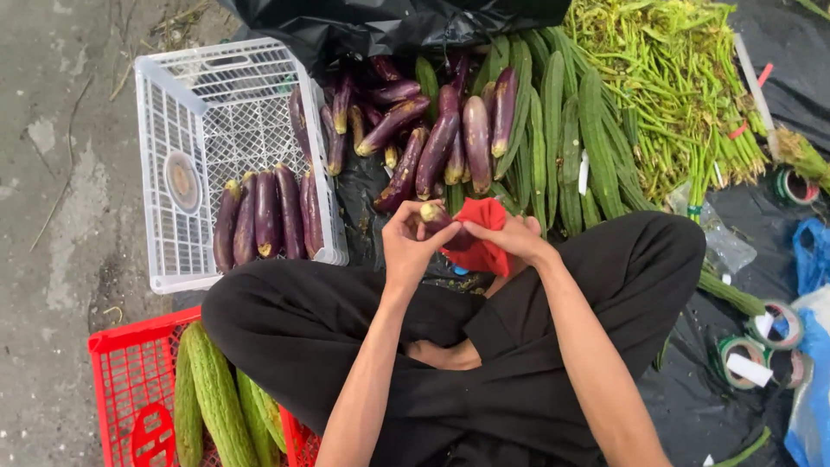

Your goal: The person sits on a tarp and cleans eggplants using a red cloth. They wipe the surface of each eggplant and then use a blue peeler to remove the stem before placing the cleaned eggplant into a white crate.

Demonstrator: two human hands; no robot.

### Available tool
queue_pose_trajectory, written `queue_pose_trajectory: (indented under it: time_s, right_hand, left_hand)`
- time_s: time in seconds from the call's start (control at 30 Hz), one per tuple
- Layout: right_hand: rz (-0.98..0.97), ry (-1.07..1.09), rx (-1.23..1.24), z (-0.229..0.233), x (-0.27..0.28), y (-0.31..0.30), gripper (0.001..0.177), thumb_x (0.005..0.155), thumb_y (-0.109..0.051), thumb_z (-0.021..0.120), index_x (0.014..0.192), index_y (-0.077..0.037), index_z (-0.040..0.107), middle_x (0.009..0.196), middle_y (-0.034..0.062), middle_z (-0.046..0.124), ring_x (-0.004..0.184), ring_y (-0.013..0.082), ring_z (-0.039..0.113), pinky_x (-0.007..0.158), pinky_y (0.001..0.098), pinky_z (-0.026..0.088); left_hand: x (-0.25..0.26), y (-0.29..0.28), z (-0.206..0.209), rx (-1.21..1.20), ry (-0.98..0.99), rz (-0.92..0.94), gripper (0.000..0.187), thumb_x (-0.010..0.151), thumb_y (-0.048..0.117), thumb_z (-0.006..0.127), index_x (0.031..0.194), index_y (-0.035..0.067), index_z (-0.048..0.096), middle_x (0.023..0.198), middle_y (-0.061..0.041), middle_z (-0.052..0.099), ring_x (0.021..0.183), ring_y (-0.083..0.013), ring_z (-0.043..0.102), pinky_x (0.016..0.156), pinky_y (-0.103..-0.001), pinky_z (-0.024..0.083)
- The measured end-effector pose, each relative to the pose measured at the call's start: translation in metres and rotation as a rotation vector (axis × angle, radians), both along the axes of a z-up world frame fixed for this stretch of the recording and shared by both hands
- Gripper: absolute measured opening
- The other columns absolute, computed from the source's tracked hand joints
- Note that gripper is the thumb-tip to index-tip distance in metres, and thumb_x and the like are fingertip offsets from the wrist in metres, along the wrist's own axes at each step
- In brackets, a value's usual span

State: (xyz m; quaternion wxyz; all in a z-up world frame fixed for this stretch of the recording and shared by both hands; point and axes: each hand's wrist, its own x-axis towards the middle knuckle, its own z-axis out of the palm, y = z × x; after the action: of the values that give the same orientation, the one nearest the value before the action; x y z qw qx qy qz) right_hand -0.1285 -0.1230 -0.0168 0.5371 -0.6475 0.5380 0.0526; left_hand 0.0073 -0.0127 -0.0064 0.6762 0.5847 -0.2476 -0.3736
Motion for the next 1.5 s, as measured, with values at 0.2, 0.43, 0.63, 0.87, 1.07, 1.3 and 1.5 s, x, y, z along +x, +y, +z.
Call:
queue_pose_trajectory:
  time_s: [0.2, 0.43, 0.63, 0.87, 1.07, 1.3, 1.5]
  right_hand:
    - [-0.006, -0.116, 0.023, -0.041, -0.024, -0.009, 0.112, 0.076, -0.073, 0.076, 0.151, 0.004, 0.046, 0.147, 0.0314, 0.052, 0.146, 0.0416, 0.042, 0.117, 0.0528, 0.035]
    - [0.062, -0.073, 0.02, -0.029, -0.02, -0.011, 0.115, 0.075, -0.076, 0.073, 0.156, -0.001, 0.04, 0.153, 0.0273, 0.048, 0.147, 0.0387, 0.041, 0.116, 0.0493, 0.037]
    - [0.105, 0.015, 0.03, -0.046, -0.022, -0.016, 0.125, 0.07, -0.086, 0.07, 0.159, -0.004, 0.038, 0.151, 0.0262, 0.051, 0.144, 0.0387, 0.045, 0.112, 0.0495, 0.042]
    - [0.157, 0.114, -0.018, -0.058, -0.026, -0.023, 0.119, 0.076, -0.092, 0.055, 0.161, -0.012, 0.035, 0.156, 0.0221, 0.048, 0.149, 0.0426, 0.035, 0.123, 0.0546, 0.024]
    - [0.276, -0.145, 0.073, -0.039, -0.022, -0.014, 0.111, 0.082, -0.093, 0.027, 0.167, -0.025, 0.005, 0.166, 0.0259, 0.021, 0.149, 0.0586, 0.016, 0.118, 0.0719, 0.008]
    - [0.248, 0.101, -0.652, -0.102, -0.044, -0.029, 0.035, 0.1, -0.053, 0.059, 0.127, -0.032, 0.07, 0.072, 0.0019, 0.074, 0.082, 0.0334, 0.076, 0.076, 0.047, 0.059]
    - [0.542, 0.114, -0.44, -0.118, -0.034, -0.014, 0.03, 0.096, -0.044, 0.065, 0.113, -0.021, 0.058, 0.081, 0.0149, 0.074, 0.086, 0.0418, 0.073, 0.077, 0.0502, 0.056]
  left_hand:
    - [-0.009, 0.001, 0.009, -0.032, -0.092, -0.035, 0.047, 0.061, 0.007, 0.098, 0.103, 0.003, 0.076, 0.065, 0.002, 0.046, 0.059, -0.0014, 0.044, 0.062, -0.018, 0.042]
    - [-0.006, 0.002, -0.008, -0.04, -0.102, -0.056, 0.05, 0.061, 0.01, 0.098, 0.105, 0.002, 0.075, 0.075, 0.001, 0.044, 0.061, -0.0018, 0.045, 0.062, -0.018, 0.042]
    - [-0.004, 0.006, -0.001, -0.056, -0.179, -0.077, 0.044, 0.064, 0.009, 0.095, 0.104, 0.005, 0.077, 0.08, 0.0, 0.057, 0.059, -0.0032, 0.047, 0.061, -0.019, 0.041]
    - [0.004, 0.01, 0.014, -0.236, -0.347, -0.106, 0.049, 0.077, 0.041, 0.088, 0.118, 0.019, 0.077, 0.097, 0.004, 0.068, 0.085, -0.006, 0.053, 0.089, -0.024, 0.038]
    - [-0.001, 0.018, 0.034, -0.312, -0.178, -0.205, 0.051, 0.105, 0.05, 0.051, 0.13, 0.01, 0.07, 0.099, -0.007, 0.073, 0.096, -0.0132, 0.06, 0.095, -0.031, 0.043]
    - [0.003, 0.018, 0.019, -0.385, 0.078, -0.257, 0.064, 0.11, 0.052, 0.031, 0.13, 0.0, 0.063, 0.071, -0.01, 0.064, 0.062, -0.0116, 0.058, 0.07, -0.027, 0.048]
    - [0.004, 0.016, 0.014, -0.363, 0.119, -0.239, 0.063, 0.111, 0.05, 0.024, 0.118, 0.001, 0.063, 0.073, -0.008, 0.059, 0.061, -0.015, 0.062, 0.067, -0.029, 0.05]
